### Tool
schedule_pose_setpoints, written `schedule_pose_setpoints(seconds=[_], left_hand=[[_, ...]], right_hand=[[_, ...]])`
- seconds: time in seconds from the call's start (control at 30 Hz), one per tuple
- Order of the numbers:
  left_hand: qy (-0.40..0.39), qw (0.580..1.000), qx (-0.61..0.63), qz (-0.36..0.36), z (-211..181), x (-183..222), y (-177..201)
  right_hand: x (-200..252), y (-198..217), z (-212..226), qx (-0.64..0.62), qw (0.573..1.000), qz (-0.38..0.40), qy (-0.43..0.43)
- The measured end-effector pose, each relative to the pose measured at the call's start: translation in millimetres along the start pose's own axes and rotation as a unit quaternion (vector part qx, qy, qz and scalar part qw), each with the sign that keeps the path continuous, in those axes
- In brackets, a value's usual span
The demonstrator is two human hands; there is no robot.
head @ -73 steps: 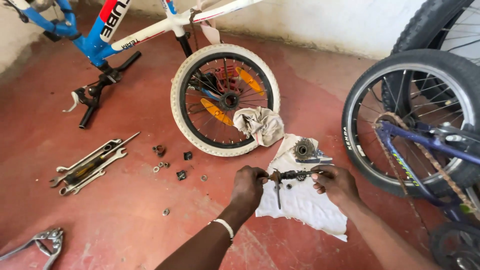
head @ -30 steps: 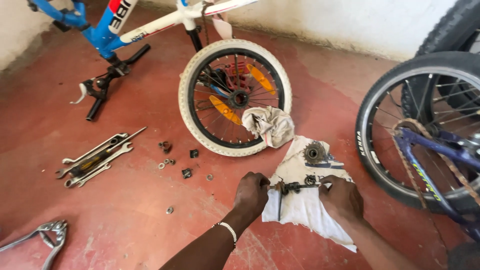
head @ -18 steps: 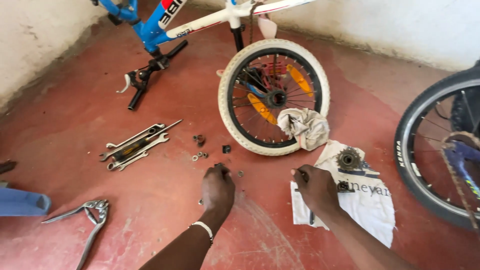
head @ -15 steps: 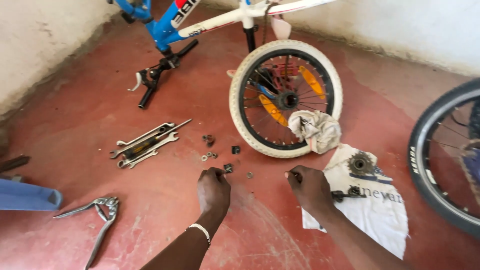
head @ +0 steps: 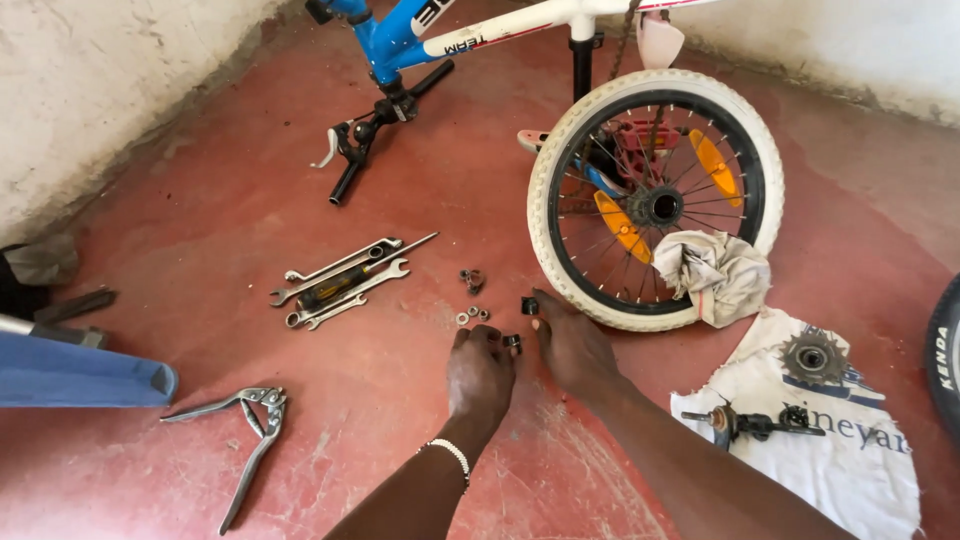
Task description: Cleaning grease and dirt from bicycle gears and wheel components using a cloth.
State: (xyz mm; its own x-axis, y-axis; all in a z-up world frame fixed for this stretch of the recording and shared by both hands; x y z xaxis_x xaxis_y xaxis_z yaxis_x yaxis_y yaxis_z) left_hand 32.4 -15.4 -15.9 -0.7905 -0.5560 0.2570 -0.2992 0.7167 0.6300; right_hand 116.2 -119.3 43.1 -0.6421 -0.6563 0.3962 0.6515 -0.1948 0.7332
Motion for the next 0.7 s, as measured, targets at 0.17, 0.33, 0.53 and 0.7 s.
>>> schedule_pose_setpoints(seconds=[0.17,0.33,0.53,0.7], left_hand=[[0.052,0.996,-0.052,0.058,-1.7,-6.9,-2.8],[0.078,0.993,-0.033,0.078,-5.8,-10.6,-4.4],[0.078,0.996,0.006,0.051,-9.5,-3.2,0.3],[0.090,0.993,0.076,0.011,-8.1,1.1,-6.4]], right_hand=[[-32.6,-9.6,-11.5,0.020,0.997,-0.016,-0.072],[-50.1,-17.5,-23.9,0.041,0.993,-0.014,-0.106],[-29.7,-15.2,-11.1,-0.007,0.996,-0.049,-0.078],[3.2,-11.1,-3.9,-0.094,0.990,-0.094,-0.045]])
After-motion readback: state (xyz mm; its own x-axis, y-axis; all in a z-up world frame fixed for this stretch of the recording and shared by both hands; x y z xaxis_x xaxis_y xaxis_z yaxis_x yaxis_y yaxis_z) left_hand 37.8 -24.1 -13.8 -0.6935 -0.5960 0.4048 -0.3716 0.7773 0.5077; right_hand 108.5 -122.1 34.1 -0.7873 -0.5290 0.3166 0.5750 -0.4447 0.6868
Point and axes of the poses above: each hand's wrist, its own x-axis away from the middle knuckle, its own y-axis out of the back of the hand, z = x × y, the point moved 2 cm from there along -x, towards the middle knuckle, and after that the axes turned 12 degrees about z, right-handed, at the moved point
